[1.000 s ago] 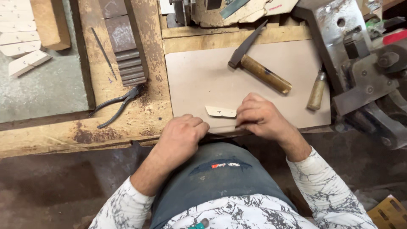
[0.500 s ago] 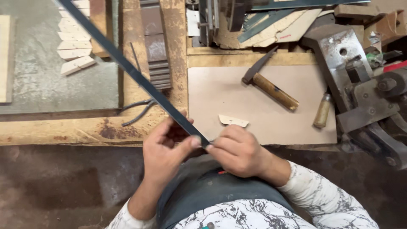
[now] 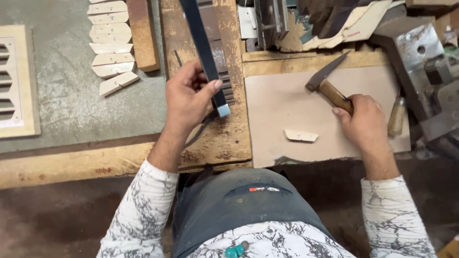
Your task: The person arranges numbered wooden pieces on a workbench, then uses a hammer and metal strip to attach a small metal bracket to one of the pieces. The person also uses a manual press to bend the metal strip.
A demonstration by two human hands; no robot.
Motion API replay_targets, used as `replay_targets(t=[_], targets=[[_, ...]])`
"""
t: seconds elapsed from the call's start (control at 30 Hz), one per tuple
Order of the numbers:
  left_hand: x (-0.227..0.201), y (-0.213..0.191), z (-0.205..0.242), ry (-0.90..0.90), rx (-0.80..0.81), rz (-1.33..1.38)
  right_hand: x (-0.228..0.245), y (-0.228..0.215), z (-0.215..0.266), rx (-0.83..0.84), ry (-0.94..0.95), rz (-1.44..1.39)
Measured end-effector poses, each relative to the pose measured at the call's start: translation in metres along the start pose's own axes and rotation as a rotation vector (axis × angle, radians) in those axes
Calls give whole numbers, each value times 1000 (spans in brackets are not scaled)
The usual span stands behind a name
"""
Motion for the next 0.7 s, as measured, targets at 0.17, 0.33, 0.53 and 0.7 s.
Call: replay_targets(t=[0.17, 0.33, 0.53, 0.7], targets=[[21, 3, -24, -73, 122, 61, 21, -14, 7, 129, 266, -276], [29, 2, -32, -135, 189, -12, 110, -45, 70, 55, 420, -1135], [33, 6, -38, -128, 273, -38, 222, -75, 119, -127, 292, -1142], [37, 6, -41, -108, 316, -40, 267, -100, 113, -282, -66, -888]])
Point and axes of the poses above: each hand's wrist, its own z-axis away from the middle knuckle, its own y-axis out of the palm, x = y × z, the point moved 8 cm from there along -z, towards the middle knuckle, and after that the axes turned 5 degrees about z, right-handed, at the moved point
